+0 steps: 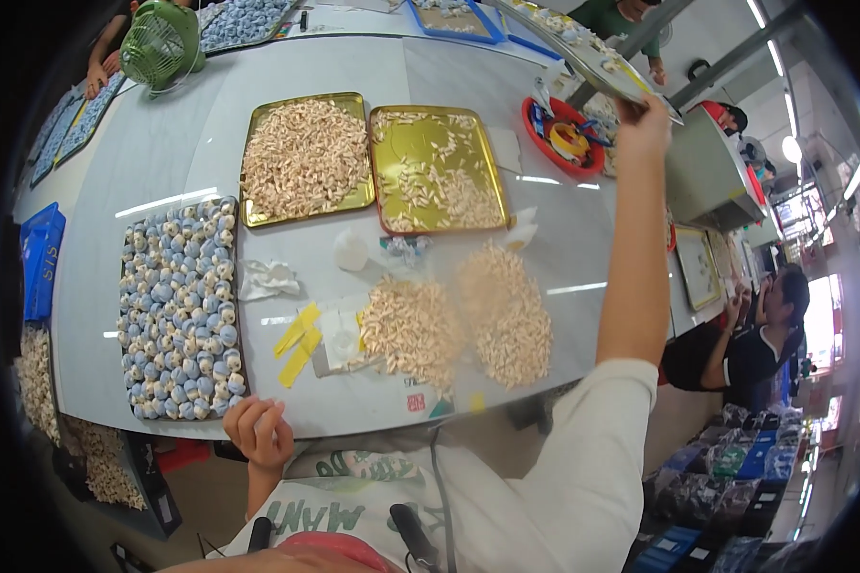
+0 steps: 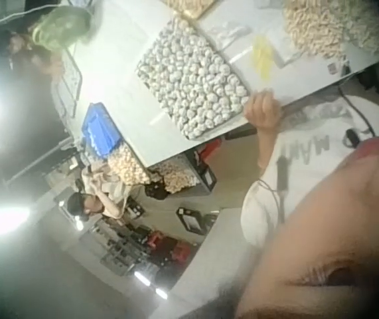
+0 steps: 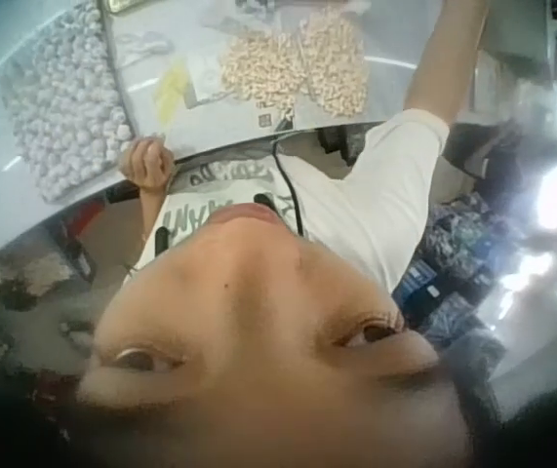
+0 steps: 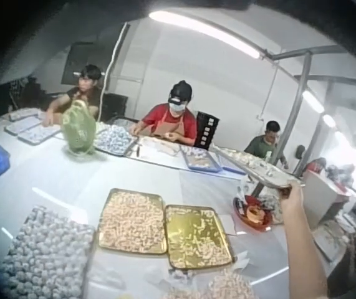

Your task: The person attaches small hair pieces onto miniature doll heads by hand, selecting pieces from a pile and fitting them onto each head before setting the assembled heads onto a tray.

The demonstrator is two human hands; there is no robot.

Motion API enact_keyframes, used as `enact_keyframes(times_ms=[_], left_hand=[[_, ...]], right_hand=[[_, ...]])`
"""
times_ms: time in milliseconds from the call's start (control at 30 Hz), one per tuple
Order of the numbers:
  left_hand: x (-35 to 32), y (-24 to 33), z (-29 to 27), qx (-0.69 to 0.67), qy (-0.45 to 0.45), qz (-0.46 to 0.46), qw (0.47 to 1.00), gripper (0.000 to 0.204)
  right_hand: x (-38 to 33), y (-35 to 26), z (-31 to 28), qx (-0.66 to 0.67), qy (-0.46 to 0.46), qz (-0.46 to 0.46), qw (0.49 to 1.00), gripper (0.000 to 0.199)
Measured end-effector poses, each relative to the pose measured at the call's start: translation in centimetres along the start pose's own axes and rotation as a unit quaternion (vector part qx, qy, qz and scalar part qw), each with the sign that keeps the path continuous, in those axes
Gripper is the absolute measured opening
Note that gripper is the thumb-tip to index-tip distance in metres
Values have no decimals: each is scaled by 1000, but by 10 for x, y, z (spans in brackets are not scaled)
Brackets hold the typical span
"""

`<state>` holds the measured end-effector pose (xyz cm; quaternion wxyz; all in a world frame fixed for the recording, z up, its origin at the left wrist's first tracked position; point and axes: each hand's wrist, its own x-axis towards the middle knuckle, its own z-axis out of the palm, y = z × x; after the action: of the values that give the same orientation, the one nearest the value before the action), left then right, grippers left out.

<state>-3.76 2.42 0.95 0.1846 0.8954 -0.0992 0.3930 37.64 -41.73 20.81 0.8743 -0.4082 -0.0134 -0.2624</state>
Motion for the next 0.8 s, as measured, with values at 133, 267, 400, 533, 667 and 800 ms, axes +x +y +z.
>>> enact_keyframes(times_ms=[133,267,400,533,667,800], left_hand=[[0,0,0,33,-12,-25,999,20],[1,3,3,111,-8,-48,993,17],[-3,5,0,163,-38,-70,983,18],[-1,7,-7,186,-91,-89,974,15],[1,6,-9,198,-115,-105,968,18],[-2,5,-10,195,-161,-98,962,22]], right_hand=[[51,83,73,-4,144,-53,988,27],[72,140,133,-24,246,-88,965,29],[117,187,157,38,236,-18,971,31],[133,215,185,111,237,10,965,32],[133,238,194,175,252,29,951,34],[121,254,197,-344,106,-281,890,17]])
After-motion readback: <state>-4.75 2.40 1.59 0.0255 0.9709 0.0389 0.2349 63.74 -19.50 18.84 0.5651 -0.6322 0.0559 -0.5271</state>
